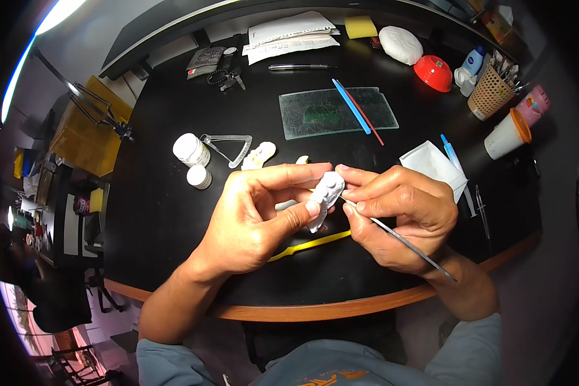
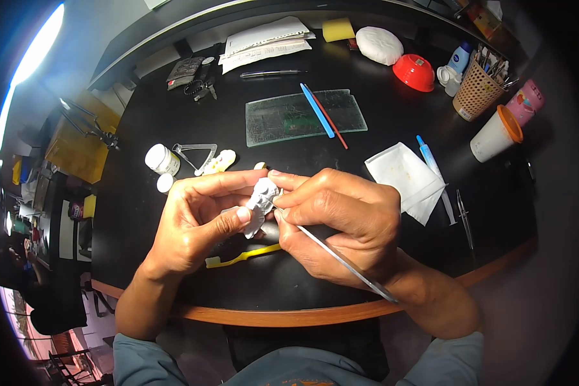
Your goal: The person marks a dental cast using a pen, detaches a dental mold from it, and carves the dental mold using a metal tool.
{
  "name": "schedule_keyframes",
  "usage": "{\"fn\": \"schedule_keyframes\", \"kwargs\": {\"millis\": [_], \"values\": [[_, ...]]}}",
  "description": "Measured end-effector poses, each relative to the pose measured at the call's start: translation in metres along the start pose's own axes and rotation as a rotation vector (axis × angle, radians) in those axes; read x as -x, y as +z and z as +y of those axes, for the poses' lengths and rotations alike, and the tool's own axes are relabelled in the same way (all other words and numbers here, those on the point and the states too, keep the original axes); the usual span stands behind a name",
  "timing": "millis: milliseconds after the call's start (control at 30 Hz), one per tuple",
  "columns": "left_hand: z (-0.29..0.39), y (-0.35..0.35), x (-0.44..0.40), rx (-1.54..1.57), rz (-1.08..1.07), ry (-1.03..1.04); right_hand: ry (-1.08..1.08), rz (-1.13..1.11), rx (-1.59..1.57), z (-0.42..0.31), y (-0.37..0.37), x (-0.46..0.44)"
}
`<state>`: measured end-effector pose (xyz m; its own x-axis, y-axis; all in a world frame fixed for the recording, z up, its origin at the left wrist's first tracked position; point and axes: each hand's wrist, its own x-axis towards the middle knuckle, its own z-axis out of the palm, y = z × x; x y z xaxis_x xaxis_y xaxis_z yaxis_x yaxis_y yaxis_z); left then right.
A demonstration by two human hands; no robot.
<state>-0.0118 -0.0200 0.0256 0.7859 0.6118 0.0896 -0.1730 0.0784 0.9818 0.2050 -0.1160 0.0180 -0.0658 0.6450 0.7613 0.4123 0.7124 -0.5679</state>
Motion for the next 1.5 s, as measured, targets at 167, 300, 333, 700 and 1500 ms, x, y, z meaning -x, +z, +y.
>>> {"fn": "schedule_keyframes", "kwargs": {"millis": [167,300,333,700,1500], "values": [[-0.002,0.0,0.0,0.003,0.006,-0.012,-0.018,-0.024,-0.007,0.002,0.001,0.002],[0.001,0.002,0.0,-0.01,0.013,-0.011,-0.021,-0.007,0.005,0.002,0.002,0.001],[0.0,0.002,0.0,-0.003,0.01,-0.013,-0.007,0.019,0.004,0.001,0.004,0.001],[0.002,0.003,0.001,0.137,-0.009,-0.131,0.003,0.067,0.004,-0.002,0.008,0.001],[0.012,0.002,0.001,0.2,-0.026,-0.226,-0.1,0.041,0.112,-0.002,0.01,0.003]]}}
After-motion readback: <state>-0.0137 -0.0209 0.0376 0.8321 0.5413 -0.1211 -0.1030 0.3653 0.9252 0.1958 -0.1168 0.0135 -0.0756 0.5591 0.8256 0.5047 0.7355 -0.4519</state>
